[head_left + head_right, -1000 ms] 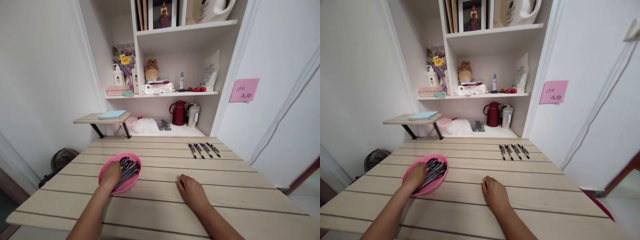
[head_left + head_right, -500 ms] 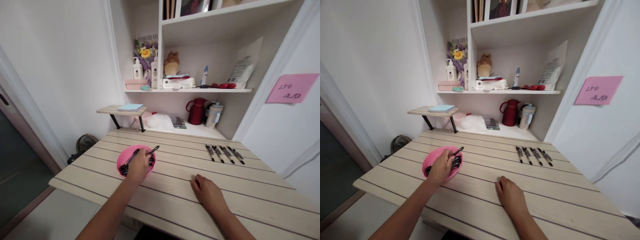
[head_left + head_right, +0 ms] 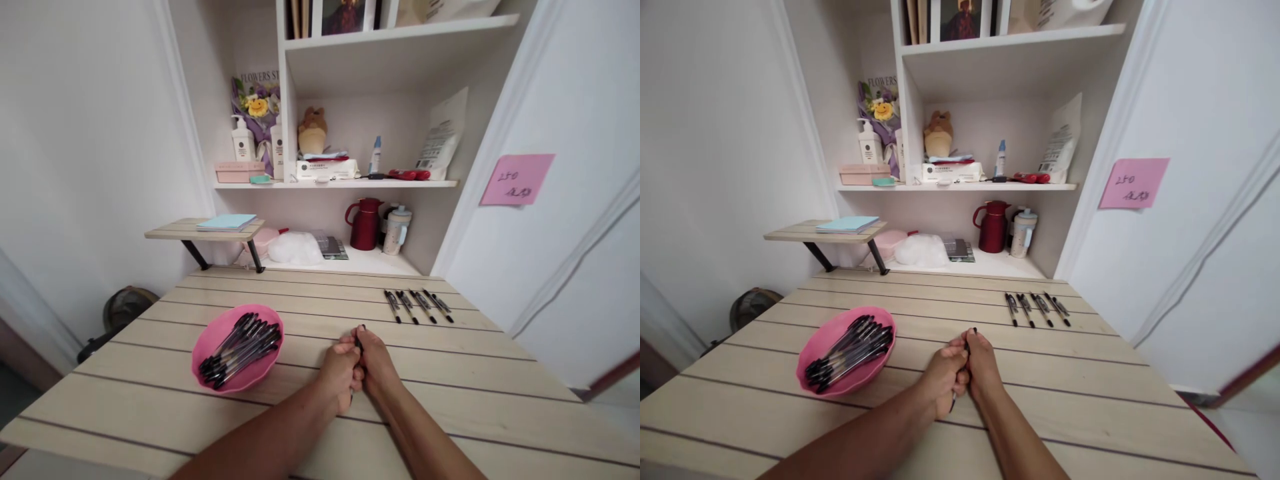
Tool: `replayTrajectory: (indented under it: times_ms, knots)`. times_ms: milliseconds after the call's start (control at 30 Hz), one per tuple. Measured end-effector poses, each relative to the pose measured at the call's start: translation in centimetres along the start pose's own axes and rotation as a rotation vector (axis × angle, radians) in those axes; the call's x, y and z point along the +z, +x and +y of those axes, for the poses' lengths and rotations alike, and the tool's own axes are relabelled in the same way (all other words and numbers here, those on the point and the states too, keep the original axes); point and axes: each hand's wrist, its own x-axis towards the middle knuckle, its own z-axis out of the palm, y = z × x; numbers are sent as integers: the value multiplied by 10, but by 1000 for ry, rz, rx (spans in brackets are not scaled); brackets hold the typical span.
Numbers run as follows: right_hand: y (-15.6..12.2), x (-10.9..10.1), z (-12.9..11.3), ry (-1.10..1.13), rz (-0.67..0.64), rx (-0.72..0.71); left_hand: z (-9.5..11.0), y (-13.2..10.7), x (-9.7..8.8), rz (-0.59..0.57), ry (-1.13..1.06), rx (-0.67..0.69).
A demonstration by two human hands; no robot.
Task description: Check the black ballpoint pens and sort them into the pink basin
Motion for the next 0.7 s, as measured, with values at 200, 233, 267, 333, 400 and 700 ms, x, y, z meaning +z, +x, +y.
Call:
replayTrajectory:
  times_ms: [200, 233, 267, 333, 400, 700]
  knots:
    - [6, -3, -3, -32, 51, -10, 2, 5, -6, -54, -11, -64]
    - [6, -3, -3, -24, 53, -21, 2, 5, -8, -64, -11, -68]
    - [7, -3, -3, -12, 50, -30, 2, 6, -9, -73, -11, -66]
    - [9, -5, -3, 5, 36, -31, 2, 7, -10, -93, 0, -59]
    - [10, -8, -3, 13, 20, -10, 1, 8, -11, -109, 28, -58]
    - [20, -29, -19, -88, 319, -239, -5, 11, -16, -216, 87, -48]
